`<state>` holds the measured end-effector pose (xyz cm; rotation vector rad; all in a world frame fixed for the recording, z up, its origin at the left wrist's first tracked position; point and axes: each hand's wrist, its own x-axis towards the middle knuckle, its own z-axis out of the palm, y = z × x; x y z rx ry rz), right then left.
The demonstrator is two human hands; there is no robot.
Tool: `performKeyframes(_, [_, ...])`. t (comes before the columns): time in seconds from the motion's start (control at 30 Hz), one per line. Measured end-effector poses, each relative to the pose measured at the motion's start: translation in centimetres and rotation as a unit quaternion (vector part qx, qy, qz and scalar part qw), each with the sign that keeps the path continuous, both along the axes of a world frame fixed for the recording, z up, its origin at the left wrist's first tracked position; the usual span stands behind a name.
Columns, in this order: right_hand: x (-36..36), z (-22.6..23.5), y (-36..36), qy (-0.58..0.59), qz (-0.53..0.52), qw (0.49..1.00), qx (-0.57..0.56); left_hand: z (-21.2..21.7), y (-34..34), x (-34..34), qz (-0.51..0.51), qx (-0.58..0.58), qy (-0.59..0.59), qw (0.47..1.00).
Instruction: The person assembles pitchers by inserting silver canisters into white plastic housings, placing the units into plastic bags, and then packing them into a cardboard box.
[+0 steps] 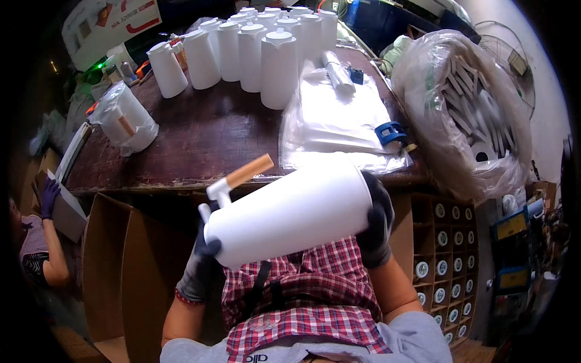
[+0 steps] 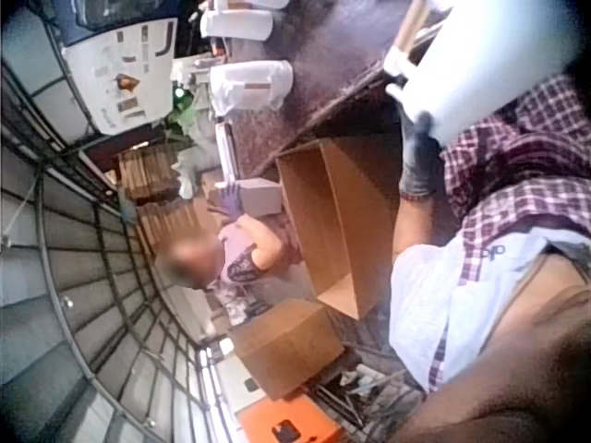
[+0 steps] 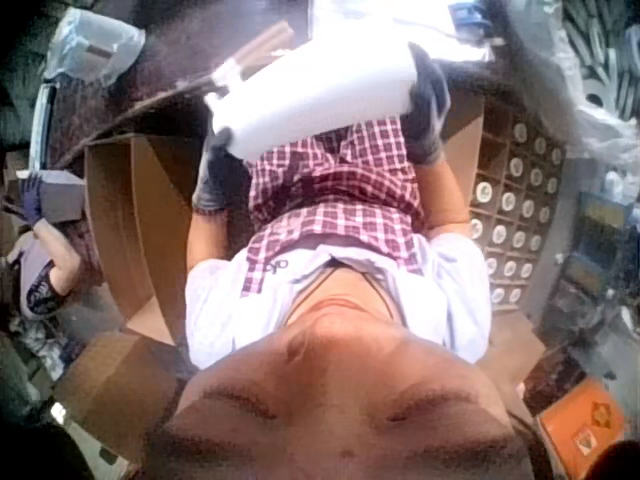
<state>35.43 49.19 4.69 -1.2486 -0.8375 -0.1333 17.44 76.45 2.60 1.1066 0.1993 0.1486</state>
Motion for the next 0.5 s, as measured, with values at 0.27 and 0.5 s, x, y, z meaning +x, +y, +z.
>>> performKeyframes(0.27, [7.0, -4.4, -1.1, 0.146, 0.216, 0.921, -0.288, 6.8, -6.1, -1.3, -0.195, 0.787, -0.326, 0.485])
performKeyframes(0.5, [7.6, -3.3, -3.2, 0.313, 0.228, 0.908, -0.158, 9.0, -1.3, 2.5, -0.078, 0.619, -0.337, 0.705])
